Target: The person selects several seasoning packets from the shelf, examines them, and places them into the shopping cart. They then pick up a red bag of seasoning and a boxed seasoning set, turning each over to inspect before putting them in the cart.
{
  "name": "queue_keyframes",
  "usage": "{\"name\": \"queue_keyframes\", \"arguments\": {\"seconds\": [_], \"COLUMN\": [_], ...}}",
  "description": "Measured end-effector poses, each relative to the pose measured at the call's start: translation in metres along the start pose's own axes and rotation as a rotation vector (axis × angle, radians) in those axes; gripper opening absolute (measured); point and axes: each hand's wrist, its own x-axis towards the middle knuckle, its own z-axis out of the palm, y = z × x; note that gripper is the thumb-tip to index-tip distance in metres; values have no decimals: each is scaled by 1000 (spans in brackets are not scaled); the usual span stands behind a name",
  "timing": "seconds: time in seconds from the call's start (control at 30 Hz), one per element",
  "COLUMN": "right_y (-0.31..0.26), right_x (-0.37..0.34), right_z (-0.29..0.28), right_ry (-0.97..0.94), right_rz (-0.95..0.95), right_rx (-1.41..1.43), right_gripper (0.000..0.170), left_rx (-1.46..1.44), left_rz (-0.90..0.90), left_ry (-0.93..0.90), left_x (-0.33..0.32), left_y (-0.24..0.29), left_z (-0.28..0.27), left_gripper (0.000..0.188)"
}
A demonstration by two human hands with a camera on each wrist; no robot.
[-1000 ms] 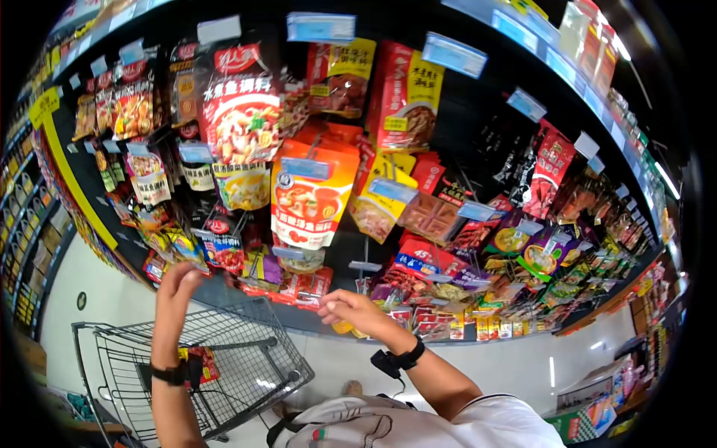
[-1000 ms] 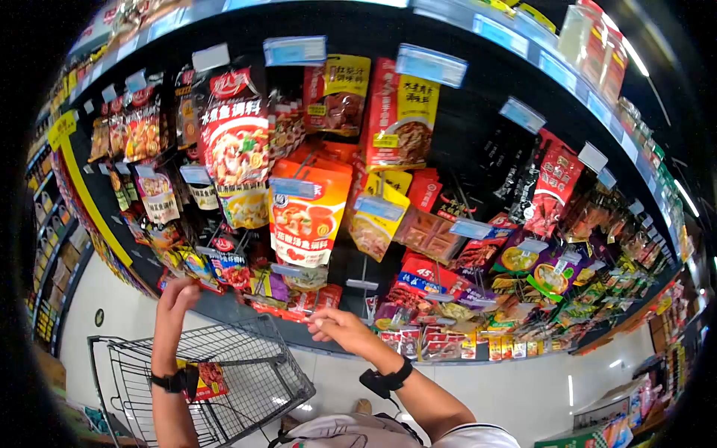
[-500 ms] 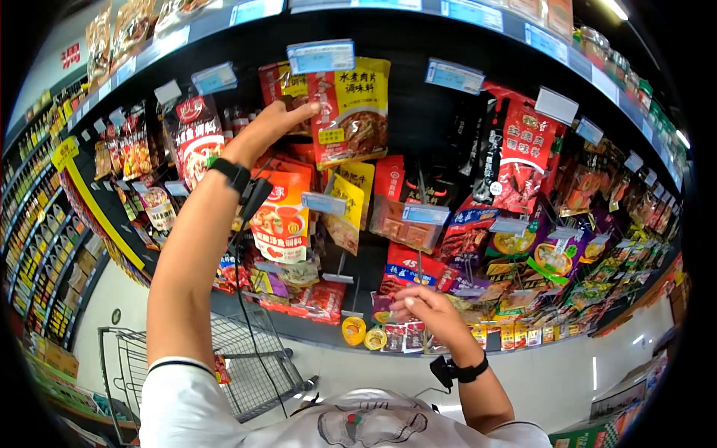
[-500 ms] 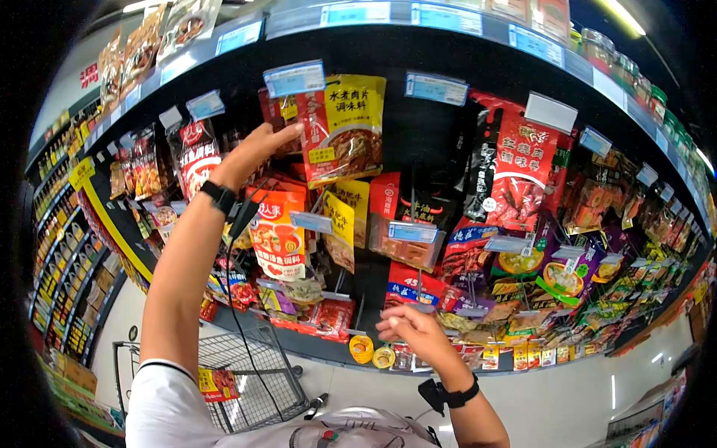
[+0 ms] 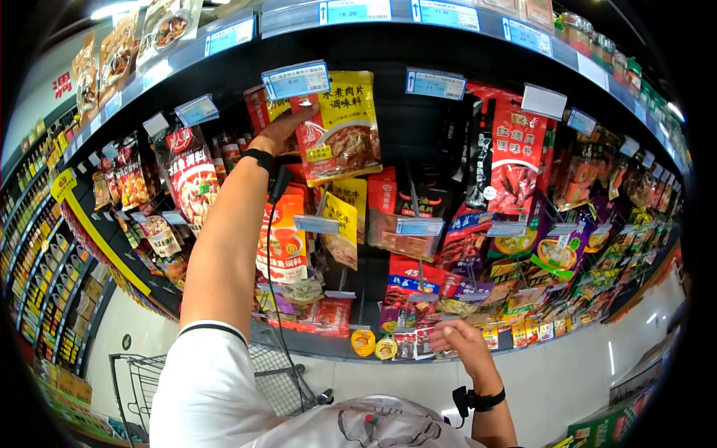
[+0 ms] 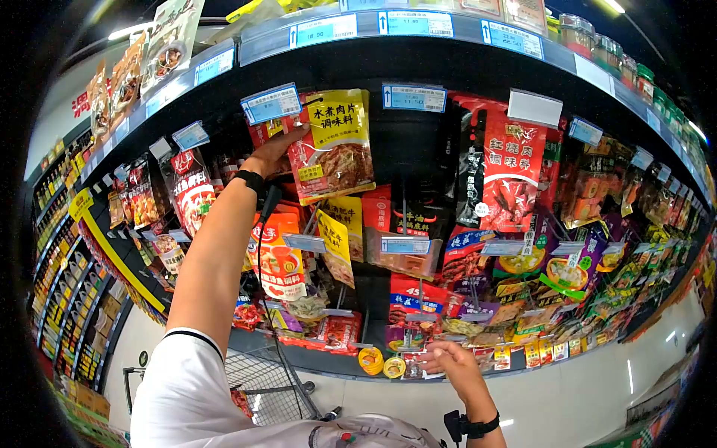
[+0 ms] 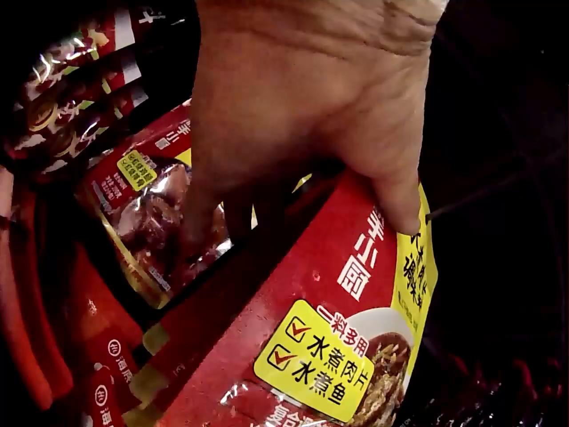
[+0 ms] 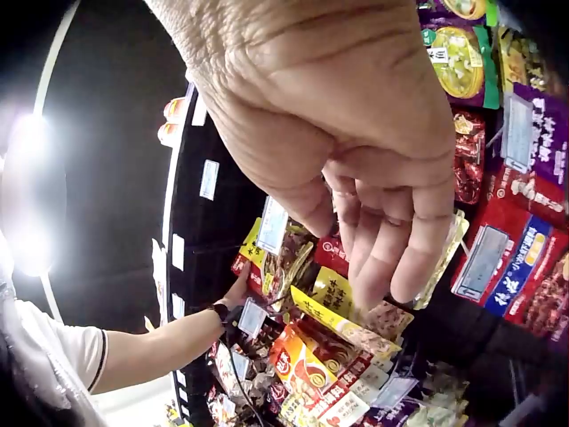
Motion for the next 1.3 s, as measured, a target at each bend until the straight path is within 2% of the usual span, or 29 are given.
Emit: {"name": "queue_keyframes", "arguments": {"seconds": [0.17,0.33,0.43,0.93,1.03,1.23,1.27,1.3], "right_y": [-11,-7,-3,3,3,6,7,7], "right_x": [10,21,21,23,25,28,29,29], "right_z": [15,28,36,36,36,39,40,41], "right_ry": [-45,-89,-113,-90,-114,-131,-109,-100], "right_rz": [-13,-16,2,12,33,44,50,57], "right_rx": [-23,-15,-6,-1,7,9,1,-12], "right_gripper": [29,29,29,31,27,28,28,27], "left_rx": [-86,-134,-144,-243,-214,-357,-293,-127], "left_rz": [27,48,57,190,134,245,277,193], "left_ry": [-35,-98,-63,-149,-99,-234,-182,-43], "left_x": [-16,-13,-3,34,22,31,41,55], "left_y": [8,9,2,-21,-15,-24,-34,-43], "left_z": [9,8,7,1,3,5,2,-5], "left_gripper": [70,51,51,51,47,40,45,52]}}
